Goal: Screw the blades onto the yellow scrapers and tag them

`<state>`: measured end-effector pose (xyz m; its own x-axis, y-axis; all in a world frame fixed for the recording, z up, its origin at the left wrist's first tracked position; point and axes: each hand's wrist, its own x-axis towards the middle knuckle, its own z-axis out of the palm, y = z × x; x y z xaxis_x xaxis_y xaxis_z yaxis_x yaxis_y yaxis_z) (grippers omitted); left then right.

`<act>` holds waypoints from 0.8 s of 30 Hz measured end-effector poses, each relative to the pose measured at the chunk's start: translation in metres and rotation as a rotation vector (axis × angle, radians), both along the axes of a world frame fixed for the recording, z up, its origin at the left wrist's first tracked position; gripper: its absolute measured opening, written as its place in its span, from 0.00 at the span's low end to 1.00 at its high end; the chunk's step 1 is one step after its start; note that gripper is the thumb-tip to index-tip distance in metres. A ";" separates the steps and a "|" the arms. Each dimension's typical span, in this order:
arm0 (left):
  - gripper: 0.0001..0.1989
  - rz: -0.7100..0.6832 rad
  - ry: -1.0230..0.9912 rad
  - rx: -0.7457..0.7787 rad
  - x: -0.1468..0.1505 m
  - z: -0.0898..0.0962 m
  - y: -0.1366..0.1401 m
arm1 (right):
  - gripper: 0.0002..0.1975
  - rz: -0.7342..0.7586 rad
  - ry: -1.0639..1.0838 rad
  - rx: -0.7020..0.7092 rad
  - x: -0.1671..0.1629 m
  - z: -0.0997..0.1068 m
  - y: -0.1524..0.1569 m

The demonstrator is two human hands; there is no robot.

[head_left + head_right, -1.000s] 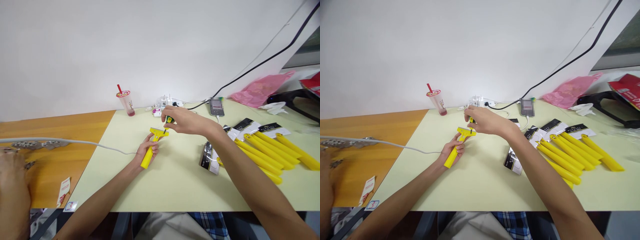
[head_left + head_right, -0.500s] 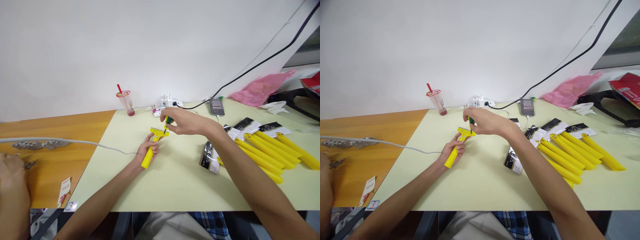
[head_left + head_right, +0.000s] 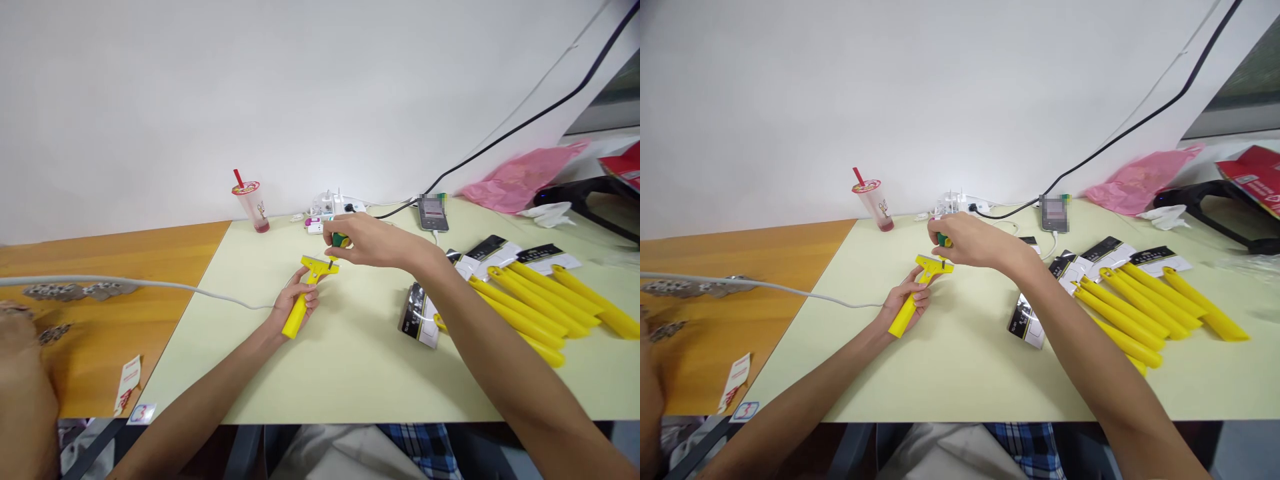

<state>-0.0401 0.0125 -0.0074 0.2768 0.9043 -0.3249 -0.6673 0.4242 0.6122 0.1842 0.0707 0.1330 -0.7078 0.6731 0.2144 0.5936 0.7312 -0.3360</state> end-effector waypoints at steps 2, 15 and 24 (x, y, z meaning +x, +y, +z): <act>0.37 -0.005 0.005 0.000 0.000 0.000 0.000 | 0.05 -0.007 -0.003 0.005 0.000 0.000 0.001; 0.37 0.012 0.001 -0.011 0.002 0.003 0.000 | 0.11 -0.139 -0.099 0.019 0.006 0.000 0.003; 0.36 0.019 -0.016 0.003 -0.002 -0.005 0.003 | 0.10 -0.114 -0.119 0.077 0.006 -0.010 0.004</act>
<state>-0.0422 0.0158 -0.0121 0.2647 0.9103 -0.3183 -0.6846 0.4099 0.6028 0.1900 0.0751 0.1229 -0.6511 0.7355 0.1875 0.7066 0.6775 -0.2042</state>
